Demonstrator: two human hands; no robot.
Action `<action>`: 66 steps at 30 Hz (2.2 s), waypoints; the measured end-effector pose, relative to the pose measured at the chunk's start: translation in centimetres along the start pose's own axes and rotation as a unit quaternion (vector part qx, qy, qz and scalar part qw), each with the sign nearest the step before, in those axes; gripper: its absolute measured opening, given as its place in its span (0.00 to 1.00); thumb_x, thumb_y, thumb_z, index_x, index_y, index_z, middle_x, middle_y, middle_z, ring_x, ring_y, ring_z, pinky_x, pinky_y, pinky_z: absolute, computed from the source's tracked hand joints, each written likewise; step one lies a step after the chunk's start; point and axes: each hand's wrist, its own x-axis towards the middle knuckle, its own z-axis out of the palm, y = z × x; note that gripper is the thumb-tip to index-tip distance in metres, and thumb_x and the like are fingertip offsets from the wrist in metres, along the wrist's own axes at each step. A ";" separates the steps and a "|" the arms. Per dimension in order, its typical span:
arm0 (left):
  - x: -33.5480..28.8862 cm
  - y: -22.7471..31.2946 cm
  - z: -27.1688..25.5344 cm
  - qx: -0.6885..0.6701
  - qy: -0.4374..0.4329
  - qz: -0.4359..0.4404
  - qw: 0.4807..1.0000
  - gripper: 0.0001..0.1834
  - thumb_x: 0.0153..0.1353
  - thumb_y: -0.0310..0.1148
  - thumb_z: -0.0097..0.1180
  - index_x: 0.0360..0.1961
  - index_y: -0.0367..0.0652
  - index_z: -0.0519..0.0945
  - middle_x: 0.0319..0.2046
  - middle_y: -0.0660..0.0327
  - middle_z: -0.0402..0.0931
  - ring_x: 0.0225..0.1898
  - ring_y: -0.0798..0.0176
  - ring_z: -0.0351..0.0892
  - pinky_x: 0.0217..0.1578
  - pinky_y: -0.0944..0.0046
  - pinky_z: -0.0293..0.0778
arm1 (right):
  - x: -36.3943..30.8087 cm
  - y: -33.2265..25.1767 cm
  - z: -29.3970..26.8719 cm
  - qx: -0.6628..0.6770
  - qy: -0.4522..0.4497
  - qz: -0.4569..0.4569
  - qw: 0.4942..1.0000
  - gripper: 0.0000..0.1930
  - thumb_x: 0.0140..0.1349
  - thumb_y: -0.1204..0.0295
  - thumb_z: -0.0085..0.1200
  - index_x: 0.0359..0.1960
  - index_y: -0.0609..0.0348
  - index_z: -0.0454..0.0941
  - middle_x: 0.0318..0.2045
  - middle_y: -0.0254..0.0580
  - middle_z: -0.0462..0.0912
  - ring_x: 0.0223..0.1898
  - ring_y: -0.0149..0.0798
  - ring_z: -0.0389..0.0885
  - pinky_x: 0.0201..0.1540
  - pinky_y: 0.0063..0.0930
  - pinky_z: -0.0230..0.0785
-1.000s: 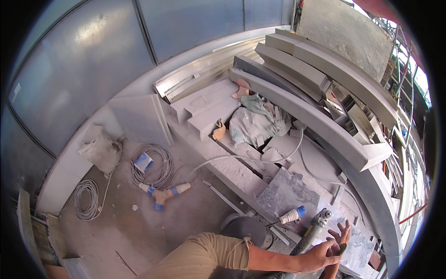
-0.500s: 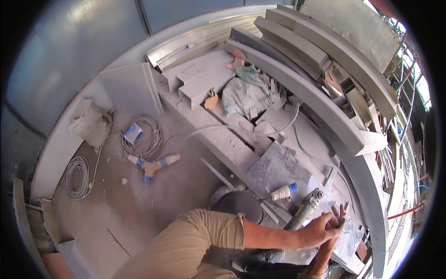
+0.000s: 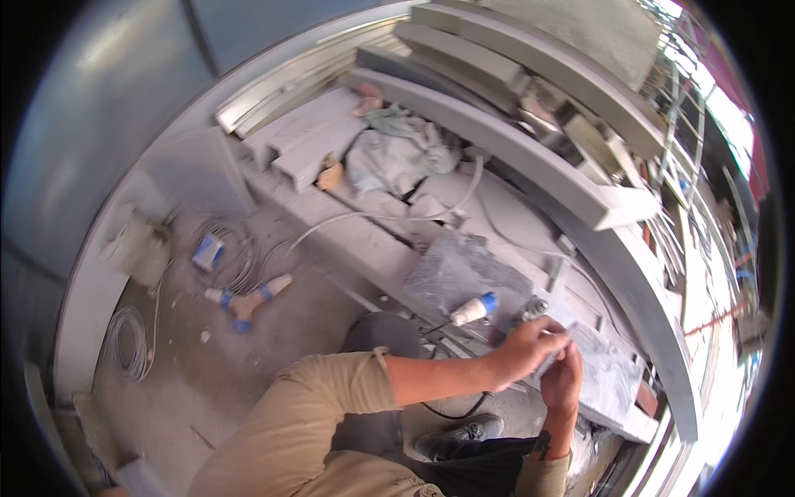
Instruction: The person sits on the floor and uses an angle grinder to smooth a metal surface. They repeatedly stop to remove the grinding disc, inspect it, and reattach it to the tool.
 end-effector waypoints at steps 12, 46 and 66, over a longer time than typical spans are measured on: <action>-0.3 2.0 -0.7 -0.184 0.011 -0.003 0.983 0.28 0.70 0.46 0.43 0.62 0.35 0.69 0.61 0.52 0.71 0.63 0.52 0.69 0.65 0.48 0.62 | -0.7 -2.4 3.6 0.078 0.002 -0.014 0.997 0.25 0.68 0.67 0.54 0.65 0.60 0.65 0.47 0.40 0.79 0.42 0.31 0.80 0.40 0.27 0.76; -0.6 2.0 0.0 -0.033 0.008 0.048 0.998 0.29 0.68 0.43 0.47 0.65 0.38 0.64 0.61 0.52 0.68 0.62 0.53 0.69 0.61 0.48 0.67 | -0.5 -3.3 3.3 -0.025 0.048 -0.095 0.994 0.19 0.71 0.70 0.51 0.60 0.68 0.73 0.37 0.34 0.82 0.31 0.22 0.74 0.30 0.19 0.68; -0.8 1.7 -0.2 -0.007 0.033 0.009 0.999 0.28 0.65 0.42 0.51 0.63 0.40 0.66 0.59 0.55 0.69 0.60 0.56 0.71 0.56 0.51 0.72 | -0.9 -4.0 2.9 -0.114 0.095 -0.101 0.984 0.20 0.70 0.69 0.51 0.58 0.71 0.75 0.34 0.37 0.82 0.29 0.24 0.75 0.32 0.20 0.69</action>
